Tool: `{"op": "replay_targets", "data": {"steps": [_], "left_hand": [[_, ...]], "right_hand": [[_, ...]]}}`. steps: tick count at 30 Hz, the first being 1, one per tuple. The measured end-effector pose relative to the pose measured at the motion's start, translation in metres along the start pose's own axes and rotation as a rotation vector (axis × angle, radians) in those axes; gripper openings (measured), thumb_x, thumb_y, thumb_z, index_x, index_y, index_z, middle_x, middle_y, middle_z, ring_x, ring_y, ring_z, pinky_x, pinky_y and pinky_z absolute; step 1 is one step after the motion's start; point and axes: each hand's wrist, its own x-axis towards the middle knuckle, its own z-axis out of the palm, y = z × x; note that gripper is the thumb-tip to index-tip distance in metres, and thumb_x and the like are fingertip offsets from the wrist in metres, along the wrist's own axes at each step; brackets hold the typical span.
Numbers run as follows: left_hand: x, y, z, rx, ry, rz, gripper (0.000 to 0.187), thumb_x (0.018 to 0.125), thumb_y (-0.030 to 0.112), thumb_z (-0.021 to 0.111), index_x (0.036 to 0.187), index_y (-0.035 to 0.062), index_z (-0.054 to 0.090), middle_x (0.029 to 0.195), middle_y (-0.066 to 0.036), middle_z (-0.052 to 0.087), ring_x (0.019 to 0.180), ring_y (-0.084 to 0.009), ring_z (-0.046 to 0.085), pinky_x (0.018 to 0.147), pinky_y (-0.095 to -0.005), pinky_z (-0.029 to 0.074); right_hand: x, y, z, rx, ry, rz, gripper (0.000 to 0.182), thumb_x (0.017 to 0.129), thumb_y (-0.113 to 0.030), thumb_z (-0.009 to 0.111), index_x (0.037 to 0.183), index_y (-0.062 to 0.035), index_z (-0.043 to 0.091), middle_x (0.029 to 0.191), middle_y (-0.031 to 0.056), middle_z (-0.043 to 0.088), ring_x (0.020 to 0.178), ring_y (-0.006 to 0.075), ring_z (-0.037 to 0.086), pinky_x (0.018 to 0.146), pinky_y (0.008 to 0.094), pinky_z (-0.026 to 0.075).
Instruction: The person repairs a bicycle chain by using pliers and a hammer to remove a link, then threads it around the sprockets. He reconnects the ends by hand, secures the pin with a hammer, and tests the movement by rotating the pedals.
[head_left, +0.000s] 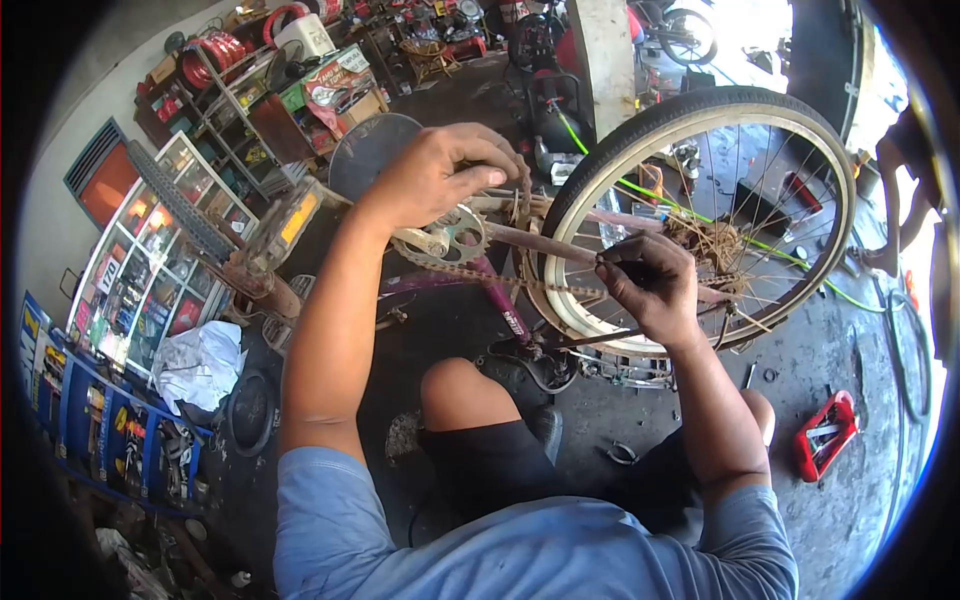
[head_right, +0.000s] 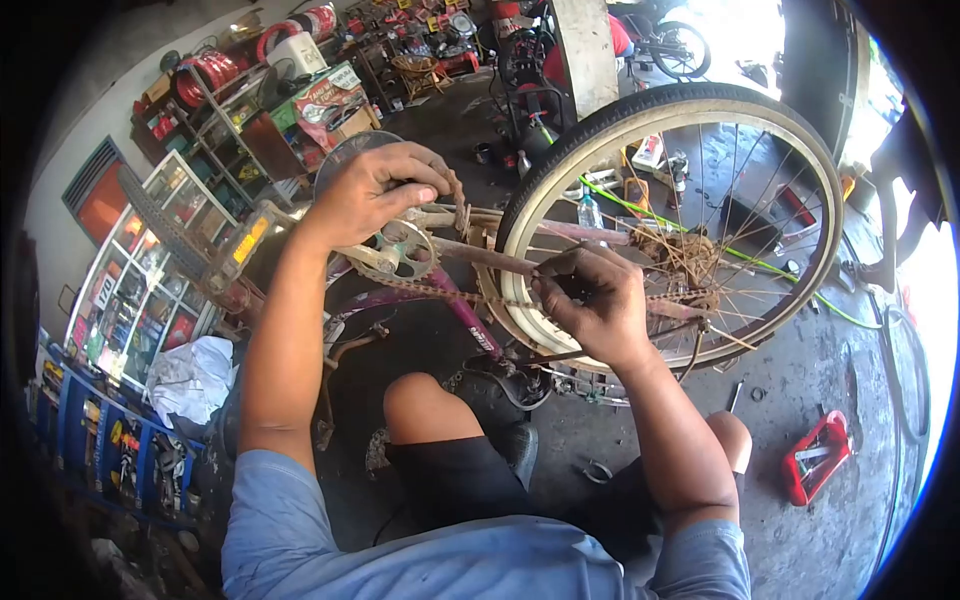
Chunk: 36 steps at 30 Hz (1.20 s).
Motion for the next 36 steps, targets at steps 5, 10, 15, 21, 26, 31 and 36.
{"op": "replay_targets", "data": {"steps": [5, 10, 15, 21, 26, 31, 36], "left_hand": [[0.012, 0.005, 0.044, 0.147, -0.124, 0.215, 0.018, 0.089, 0.008, 0.07, 0.107, 0.0055, 0.074, 0.103, -0.013, 0.073, 0.094, -0.0318, 0.071, 0.087, -0.0417, 0.056], [0.011, 0.011, 0.072, 0.257, -0.104, 0.141, 0.026, 0.099, 0.015, 0.063, 0.123, 0.0072, 0.064, 0.104, -0.02, 0.072, 0.091, -0.0419, 0.071, 0.08, -0.0472, 0.056], [0.006, 0.006, 0.083, 0.118, -0.025, 0.114, 0.028, 0.099, 0.015, 0.062, 0.124, 0.004, 0.061, 0.101, -0.022, 0.073, 0.095, -0.0402, 0.072, 0.081, -0.0468, 0.056], [0.0, 0.01, 0.078, 0.007, -0.042, 0.199, 0.027, 0.098, 0.012, 0.064, 0.122, 0.0015, 0.058, 0.104, -0.022, 0.072, 0.098, -0.0401, 0.072, 0.083, -0.0461, 0.055], [-0.004, 0.024, 0.083, 0.294, -0.027, 0.217, 0.026, 0.092, 0.004, 0.069, 0.114, 0.0006, 0.056, 0.101, -0.019, 0.073, 0.089, -0.0355, 0.073, 0.076, -0.0435, 0.056], [-0.006, 0.019, 0.09, 0.288, 0.004, 0.19, 0.027, 0.088, 0.002, 0.073, 0.109, 0.0007, 0.056, 0.093, -0.015, 0.072, 0.08, -0.0344, 0.072, 0.07, -0.0435, 0.055], [-0.001, 0.015, 0.093, 0.298, -0.026, 0.149, 0.028, 0.085, 0.002, 0.075, 0.107, 0.001, 0.057, 0.087, -0.014, 0.071, 0.077, -0.0338, 0.07, 0.069, -0.0438, 0.054]], "right_hand": [[-0.002, -0.002, 0.003, -0.08, -0.014, 0.002, 0.01, 0.082, -0.003, 0.08, 0.09, -0.0005, 0.075, 0.084, 0.0066, 0.071, 0.071, 0.0123, 0.067, 0.066, 0.0269, 0.054], [0.007, -0.011, 0.007, -0.1, -0.042, 0.09, 0.01, 0.085, -0.001, 0.078, 0.094, 0.0013, 0.074, 0.089, 0.006, 0.071, 0.083, 0.0118, 0.065, 0.075, 0.027, 0.053], [0.018, -0.009, 0.002, -0.119, -0.07, 0.114, 0.012, 0.086, -0.004, 0.074, 0.097, 0.0008, 0.075, 0.09, 0.0091, 0.073, 0.081, 0.0162, 0.07, 0.075, 0.0319, 0.056], [0.029, -0.009, -0.009, -0.307, -0.117, -0.157, 0.016, 0.082, -0.007, 0.077, 0.096, -0.0019, 0.075, 0.088, 0.0114, 0.072, 0.077, 0.0228, 0.07, 0.073, 0.035, 0.056], [0.018, 0.009, 0.001, -0.234, -0.02, -0.235, 0.017, 0.075, -0.008, 0.079, 0.091, -0.0053, 0.073, 0.087, 0.0133, 0.07, 0.078, 0.0338, 0.069, 0.069, 0.0417, 0.056], [0.018, 0.016, 0.0, -0.144, -0.038, -0.219, 0.021, 0.078, -0.001, 0.079, 0.099, -0.0009, 0.076, 0.093, 0.0137, 0.072, 0.084, 0.0291, 0.073, 0.073, 0.0382, 0.059], [0.022, 0.033, -0.001, -0.064, -0.052, -0.213, 0.023, 0.078, -0.001, 0.079, 0.1, -0.0006, 0.075, 0.097, 0.0137, 0.071, 0.083, 0.0276, 0.072, 0.071, 0.0364, 0.058]]}}
